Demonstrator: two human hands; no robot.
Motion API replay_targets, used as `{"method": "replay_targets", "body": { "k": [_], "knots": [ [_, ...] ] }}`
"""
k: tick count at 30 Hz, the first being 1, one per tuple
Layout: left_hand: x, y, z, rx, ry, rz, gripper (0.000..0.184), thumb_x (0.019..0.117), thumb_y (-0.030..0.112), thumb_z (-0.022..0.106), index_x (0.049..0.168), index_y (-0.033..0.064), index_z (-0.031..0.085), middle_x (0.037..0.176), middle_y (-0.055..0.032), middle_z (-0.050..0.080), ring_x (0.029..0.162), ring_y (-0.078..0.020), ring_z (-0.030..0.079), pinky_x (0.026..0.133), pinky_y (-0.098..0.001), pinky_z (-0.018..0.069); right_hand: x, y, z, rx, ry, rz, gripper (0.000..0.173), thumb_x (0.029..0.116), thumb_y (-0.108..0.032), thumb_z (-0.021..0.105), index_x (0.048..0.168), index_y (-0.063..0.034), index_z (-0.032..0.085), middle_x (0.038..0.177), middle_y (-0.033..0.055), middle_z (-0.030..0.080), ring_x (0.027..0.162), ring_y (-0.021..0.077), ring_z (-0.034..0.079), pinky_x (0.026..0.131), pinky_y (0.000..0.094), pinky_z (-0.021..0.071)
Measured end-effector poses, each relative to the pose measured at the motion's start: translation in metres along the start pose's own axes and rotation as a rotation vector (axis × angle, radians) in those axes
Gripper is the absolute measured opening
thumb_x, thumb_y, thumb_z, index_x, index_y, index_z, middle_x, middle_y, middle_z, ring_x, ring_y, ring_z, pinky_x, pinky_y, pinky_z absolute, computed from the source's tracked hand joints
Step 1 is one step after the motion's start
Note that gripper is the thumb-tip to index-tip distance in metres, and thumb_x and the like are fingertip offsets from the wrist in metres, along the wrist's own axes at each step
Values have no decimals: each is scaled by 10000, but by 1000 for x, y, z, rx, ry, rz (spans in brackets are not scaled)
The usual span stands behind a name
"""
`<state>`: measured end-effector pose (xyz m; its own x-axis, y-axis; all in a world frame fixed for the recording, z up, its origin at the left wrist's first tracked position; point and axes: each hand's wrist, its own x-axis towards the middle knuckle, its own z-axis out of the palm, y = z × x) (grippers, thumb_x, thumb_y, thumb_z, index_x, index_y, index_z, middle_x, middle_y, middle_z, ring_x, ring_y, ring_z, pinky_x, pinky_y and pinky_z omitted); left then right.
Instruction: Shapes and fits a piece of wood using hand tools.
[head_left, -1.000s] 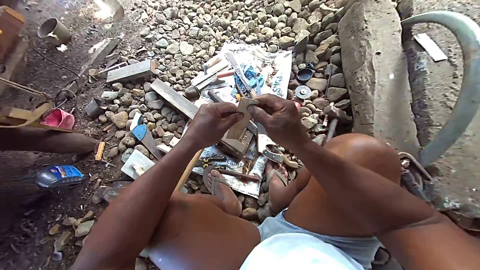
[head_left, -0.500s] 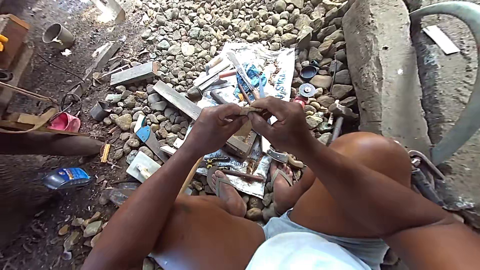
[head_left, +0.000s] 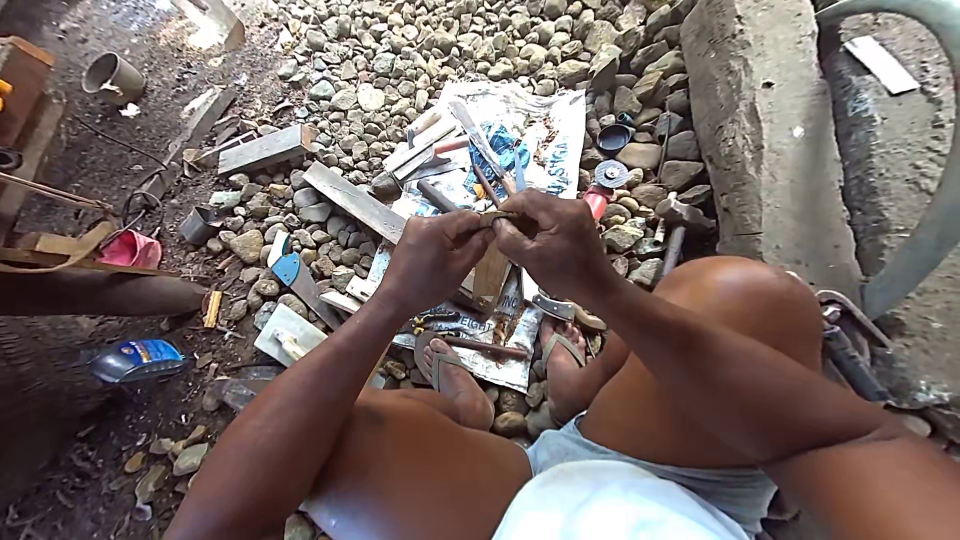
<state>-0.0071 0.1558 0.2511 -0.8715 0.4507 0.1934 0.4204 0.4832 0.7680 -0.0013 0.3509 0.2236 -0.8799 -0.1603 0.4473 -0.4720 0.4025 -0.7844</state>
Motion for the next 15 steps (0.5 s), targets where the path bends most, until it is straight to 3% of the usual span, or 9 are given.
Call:
{"method": "replay_targets", "body": {
  "k": [7,11,15],
  "knots": [
    [2,-4,3,76,37,-37,127,1014,153,650,966,75,738,838,17,726,694,-34,686,660,-239,609,1,3,0,-1,-41,49,98,984,-135,674,1025,-80,744,792,-4,702,613,19,615,563,206,534],
    [3,-4,7,145,55,-66,138,1016,178,646,958,94,739,805,33,717,666,-16,663,635,-223,583,1,4,3,-37,-19,67,90,979,-145,680,1005,-84,740,766,-4,697,600,35,615,553,225,527],
    [4,-1,14,269,135,-76,193,1001,202,643,833,114,676,689,41,638,576,-34,598,543,-247,521,4,7,7,-104,-1,80,135,978,-204,664,987,-91,737,763,-15,695,621,30,613,593,232,528]
  ]
}}
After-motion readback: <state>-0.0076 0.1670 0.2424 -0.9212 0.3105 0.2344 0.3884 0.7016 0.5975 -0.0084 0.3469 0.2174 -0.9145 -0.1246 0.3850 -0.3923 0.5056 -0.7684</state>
